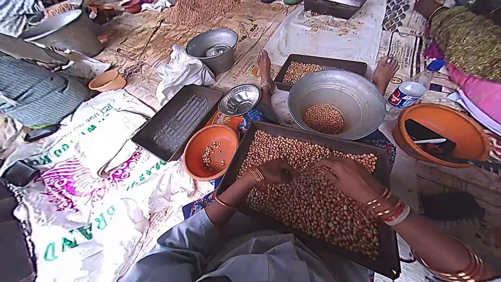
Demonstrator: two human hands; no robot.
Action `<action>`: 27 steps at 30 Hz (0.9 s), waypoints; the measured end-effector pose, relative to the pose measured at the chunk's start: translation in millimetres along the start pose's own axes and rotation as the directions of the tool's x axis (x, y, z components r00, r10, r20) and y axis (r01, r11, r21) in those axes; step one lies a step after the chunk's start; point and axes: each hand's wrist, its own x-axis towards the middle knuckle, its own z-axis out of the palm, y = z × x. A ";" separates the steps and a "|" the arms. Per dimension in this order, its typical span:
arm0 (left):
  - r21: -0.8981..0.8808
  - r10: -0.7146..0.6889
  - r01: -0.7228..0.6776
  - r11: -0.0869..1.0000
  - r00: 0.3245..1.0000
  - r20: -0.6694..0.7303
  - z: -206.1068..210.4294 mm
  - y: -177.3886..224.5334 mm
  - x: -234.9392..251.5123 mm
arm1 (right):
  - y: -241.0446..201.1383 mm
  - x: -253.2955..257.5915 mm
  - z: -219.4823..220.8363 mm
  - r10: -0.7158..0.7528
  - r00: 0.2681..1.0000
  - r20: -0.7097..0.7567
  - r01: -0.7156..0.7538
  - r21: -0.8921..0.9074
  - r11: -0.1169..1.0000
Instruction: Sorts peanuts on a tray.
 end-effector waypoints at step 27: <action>0.408 -0.038 0.313 0.858 0.830 -0.557 -45.3 -23.5 15.1 | -4.6 9.3 -0.9 0.168 0.854 0.493 -0.229 0.066 0.971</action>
